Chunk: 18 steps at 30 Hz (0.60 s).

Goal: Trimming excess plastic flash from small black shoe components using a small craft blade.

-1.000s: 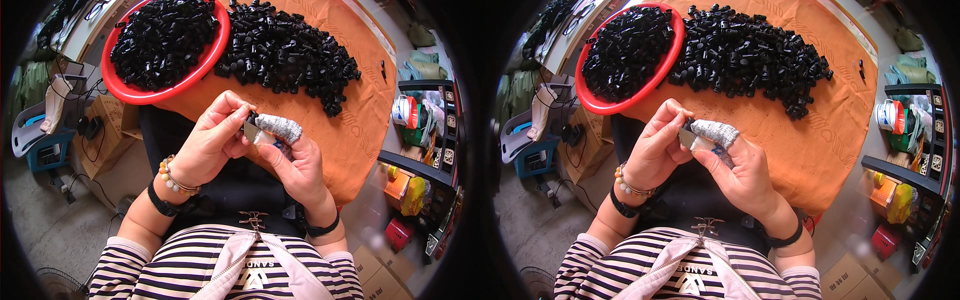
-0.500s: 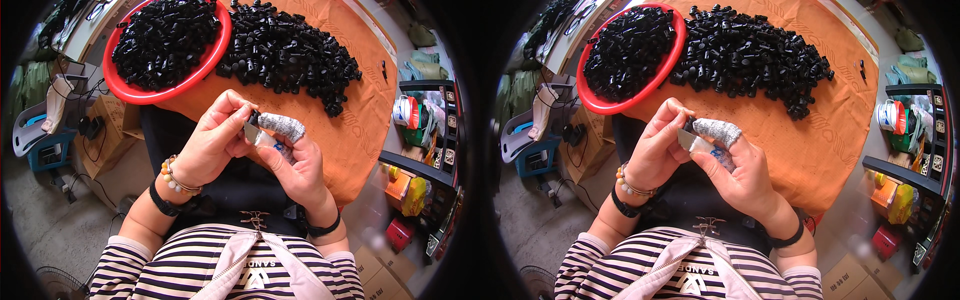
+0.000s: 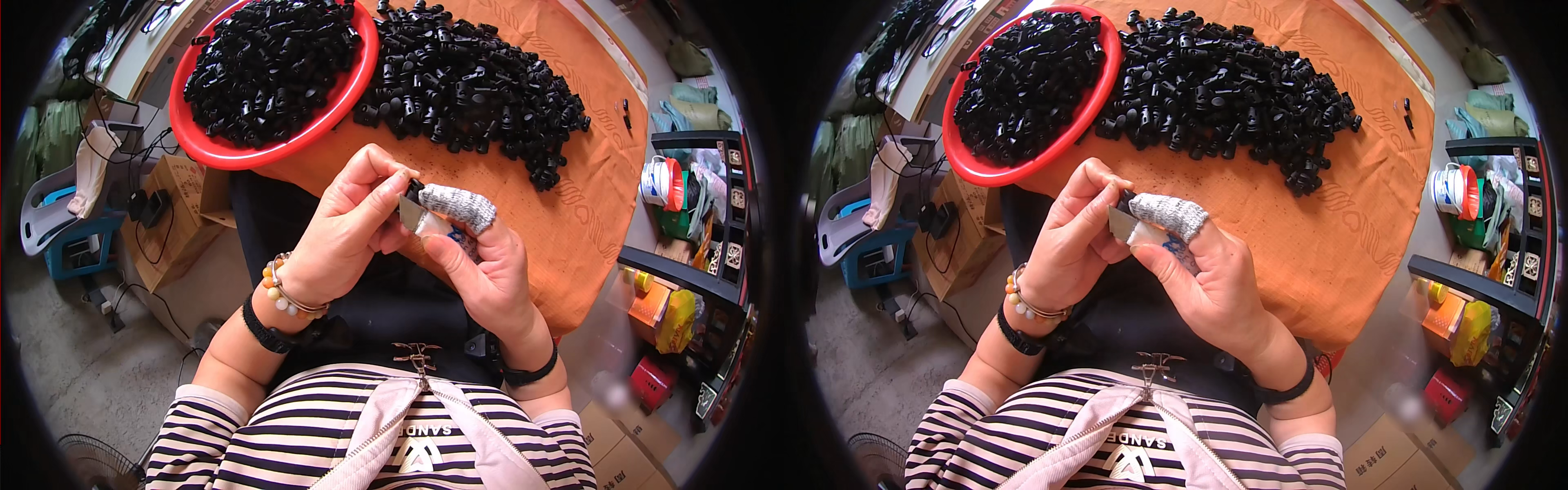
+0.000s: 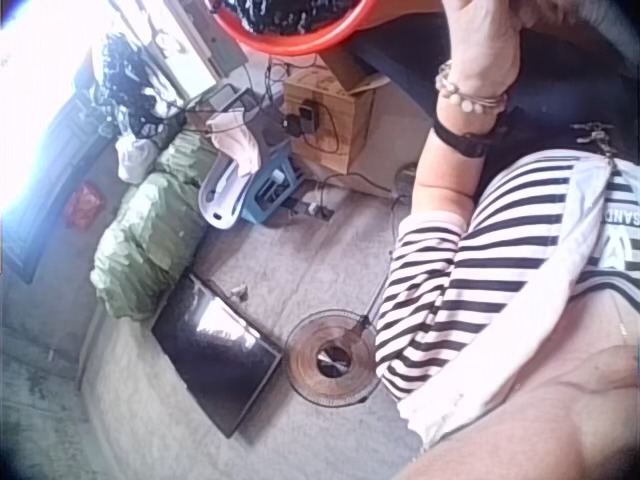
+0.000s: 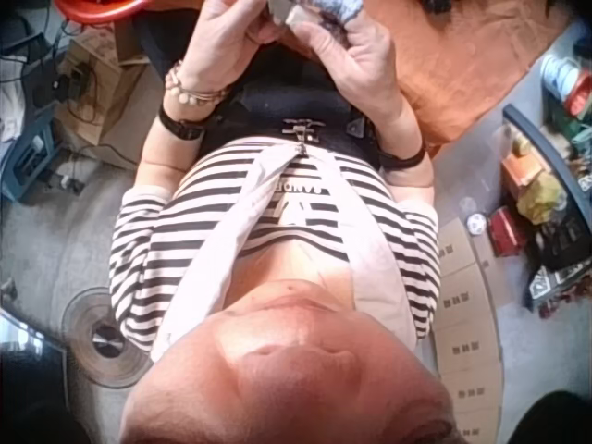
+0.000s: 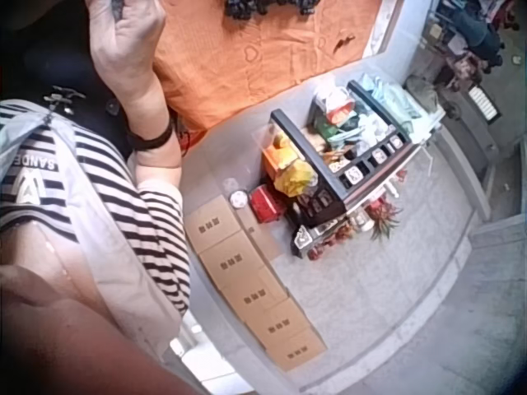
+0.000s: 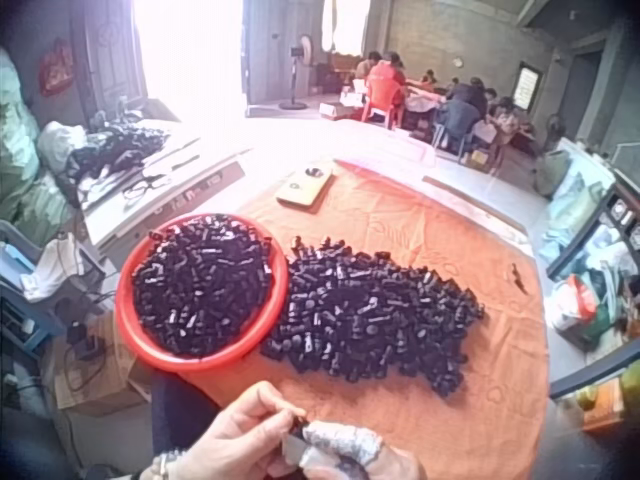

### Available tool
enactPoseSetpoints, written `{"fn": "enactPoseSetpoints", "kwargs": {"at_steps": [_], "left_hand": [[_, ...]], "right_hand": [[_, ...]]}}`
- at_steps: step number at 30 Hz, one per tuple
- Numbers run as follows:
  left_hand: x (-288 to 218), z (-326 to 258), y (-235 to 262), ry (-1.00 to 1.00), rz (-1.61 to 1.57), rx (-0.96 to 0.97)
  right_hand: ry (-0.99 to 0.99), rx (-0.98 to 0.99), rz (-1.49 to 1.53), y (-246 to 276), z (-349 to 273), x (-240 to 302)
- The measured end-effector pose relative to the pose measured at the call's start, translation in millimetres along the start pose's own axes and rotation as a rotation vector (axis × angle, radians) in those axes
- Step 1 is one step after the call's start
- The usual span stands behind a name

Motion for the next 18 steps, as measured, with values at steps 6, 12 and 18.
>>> {"fn": "enactPoseSetpoints", "kwargs": {"at_steps": [6,12,18], "left_hand": [[2,0,1,0.030,-0.044,0.002],[8,2,-1,0.110,-0.176,0.123],[8,2,-2,0.124,-0.206,0.126]], "right_hand": [[0.029,0.031,-0.025,0,2,1],[-0.071,-0.038,0.147,1,-2,-8],[-0.093,-0.047,0.102,3,-4,-9]]}}
Point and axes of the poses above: each hand's wrist, its own z-axis towards the middle knuckle, its own y-axis out of the back of the hand, x = y × z, the point moved 8 cm from there along z, towards the middle knuckle, and after that the axes turned 15 degrees about y, right-handed, at the moved point
